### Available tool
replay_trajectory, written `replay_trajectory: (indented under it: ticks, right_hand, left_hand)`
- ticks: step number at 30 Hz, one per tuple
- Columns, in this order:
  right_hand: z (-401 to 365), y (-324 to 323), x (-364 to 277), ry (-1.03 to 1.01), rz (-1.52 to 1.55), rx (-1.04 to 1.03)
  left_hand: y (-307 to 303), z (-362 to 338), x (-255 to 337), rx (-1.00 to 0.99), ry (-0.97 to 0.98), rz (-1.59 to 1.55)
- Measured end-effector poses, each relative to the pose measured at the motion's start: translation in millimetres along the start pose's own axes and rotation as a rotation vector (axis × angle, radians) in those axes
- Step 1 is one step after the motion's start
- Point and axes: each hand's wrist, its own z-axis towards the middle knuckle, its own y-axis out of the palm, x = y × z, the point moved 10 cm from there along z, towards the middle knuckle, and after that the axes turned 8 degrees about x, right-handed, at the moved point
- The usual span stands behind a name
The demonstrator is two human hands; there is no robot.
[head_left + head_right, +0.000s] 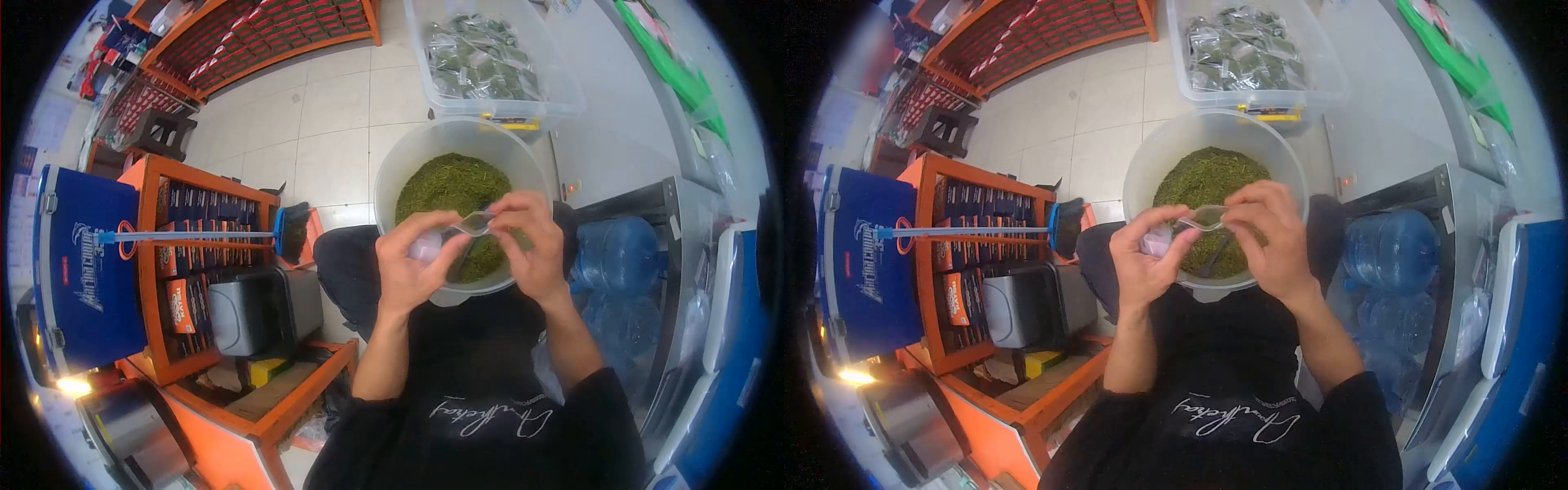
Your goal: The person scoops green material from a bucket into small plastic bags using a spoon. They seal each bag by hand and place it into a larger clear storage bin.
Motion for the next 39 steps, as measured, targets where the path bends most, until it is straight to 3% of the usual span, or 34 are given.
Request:
replay_trajectory:
  ticks: [2, 4, 5, 7, 17, 22, 26, 29, 31, 33, 35, 37, 38, 39]
  right_hand:
    - [-2, 5, 3, 0.041, 0.132, -0.01]
    - [-11, 6, 19, 0.361, 0.433, 0.122]
    - [-12, 7, 19, 0.366, 0.429, 0.127]
    - [-14, 14, 24, 0.451, 0.664, 0.122]
    - [-14, 23, 29, 0.559, 0.626, 0.087]
    - [-25, 37, 34, 0.642, 0.68, 0.047]
    - [-19, 36, 31, 0.626, 0.631, 0.029]
    - [-18, 32, 52, 0.659, 0.645, -0.095]
    - [-12, 30, 79, 0.685, 0.415, -0.232]
    - [23, 9, 82, 0.645, 0.267, -0.117]
    - [60, -46, 57, 0.372, 0.229, 0.453]
    - [67, -34, 45, 0.306, 0.234, 0.392]
    - [70, -27, 36, 0.238, 0.228, 0.341]
    - [63, -3, 29, 0.249, 0.165, 0.111]
  left_hand:
    - [1, -5, -11, -0.021, -0.103, -0.104]
    - [1, -9, -20, 0.029, -0.255, -0.178]
    - [1, -10, -17, 0.022, -0.258, -0.18]
    - [4, -17, -29, 0.026, -0.455, -0.289]
    - [12, -21, -27, 0.075, -0.48, -0.315]
    - [24, -25, -33, -0.071, -0.495, -0.267]
    - [22, -28, -42, -0.095, -0.521, -0.25]
    - [24, -26, -48, -0.116, -0.496, -0.275]
    - [36, -30, -62, -0.175, -0.643, -0.269]
    - [41, -22, -65, -0.236, -0.518, -0.236]
    - [40, -22, -60, -0.293, -0.422, -0.185]
    - [54, -37, -70, -0.474, -0.634, -0.325]
    - [55, -37, -70, -0.483, -0.634, -0.385]
    - [55, -37, -70, -0.476, -0.634, -0.384]
